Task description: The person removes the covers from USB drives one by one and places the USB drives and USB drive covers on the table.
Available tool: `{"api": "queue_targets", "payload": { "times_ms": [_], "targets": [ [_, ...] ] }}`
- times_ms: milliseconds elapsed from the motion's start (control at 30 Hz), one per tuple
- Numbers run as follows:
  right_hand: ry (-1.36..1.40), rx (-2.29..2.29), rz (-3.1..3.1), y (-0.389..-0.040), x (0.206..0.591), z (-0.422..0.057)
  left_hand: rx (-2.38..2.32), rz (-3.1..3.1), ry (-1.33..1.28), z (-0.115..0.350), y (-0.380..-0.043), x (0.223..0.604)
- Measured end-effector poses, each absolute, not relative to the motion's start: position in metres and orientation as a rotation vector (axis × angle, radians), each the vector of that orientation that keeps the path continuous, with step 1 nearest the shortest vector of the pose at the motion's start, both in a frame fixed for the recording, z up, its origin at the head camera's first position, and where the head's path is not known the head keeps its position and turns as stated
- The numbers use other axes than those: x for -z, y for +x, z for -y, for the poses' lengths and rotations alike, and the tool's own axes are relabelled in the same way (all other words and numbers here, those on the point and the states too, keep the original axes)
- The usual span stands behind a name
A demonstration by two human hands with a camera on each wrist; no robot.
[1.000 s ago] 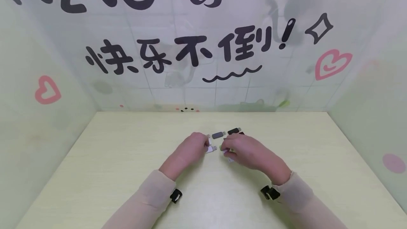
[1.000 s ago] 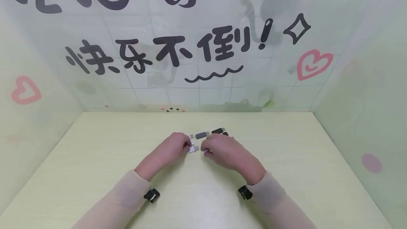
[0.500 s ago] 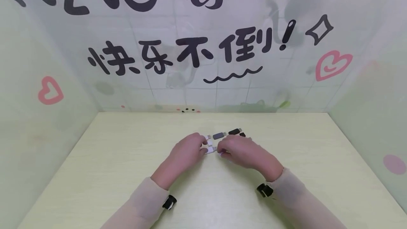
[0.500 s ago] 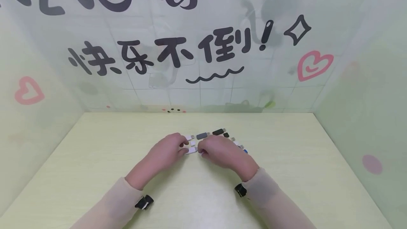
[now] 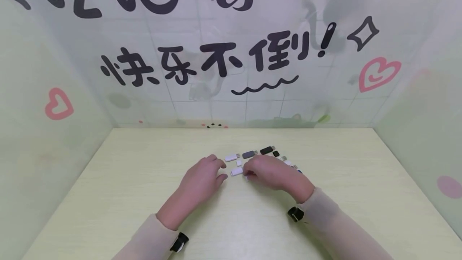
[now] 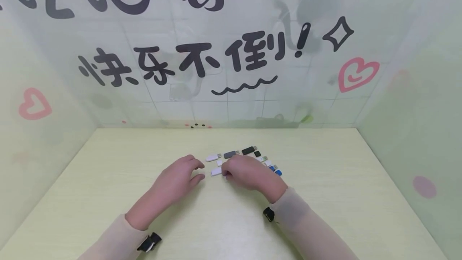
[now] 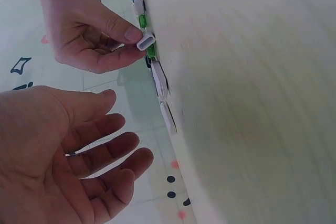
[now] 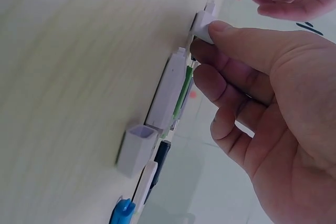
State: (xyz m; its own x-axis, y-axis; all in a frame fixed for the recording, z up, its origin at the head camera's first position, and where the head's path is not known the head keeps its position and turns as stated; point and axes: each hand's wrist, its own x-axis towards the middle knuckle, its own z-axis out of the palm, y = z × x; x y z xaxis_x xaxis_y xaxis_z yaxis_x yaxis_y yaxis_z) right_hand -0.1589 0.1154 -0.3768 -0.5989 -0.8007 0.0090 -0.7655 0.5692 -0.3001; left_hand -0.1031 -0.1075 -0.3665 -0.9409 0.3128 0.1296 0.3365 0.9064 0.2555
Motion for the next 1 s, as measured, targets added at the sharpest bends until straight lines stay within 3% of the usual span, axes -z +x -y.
{"api": "queue_targets", "payload": {
  "times_ms": [1000],
  "targets": [
    [-1.273, 0.353, -2.770, -0.153, 0.374, -0.121, 0.467, 2.915, -0.486, 0.130, -0.091, 0.367]
  ]
}}
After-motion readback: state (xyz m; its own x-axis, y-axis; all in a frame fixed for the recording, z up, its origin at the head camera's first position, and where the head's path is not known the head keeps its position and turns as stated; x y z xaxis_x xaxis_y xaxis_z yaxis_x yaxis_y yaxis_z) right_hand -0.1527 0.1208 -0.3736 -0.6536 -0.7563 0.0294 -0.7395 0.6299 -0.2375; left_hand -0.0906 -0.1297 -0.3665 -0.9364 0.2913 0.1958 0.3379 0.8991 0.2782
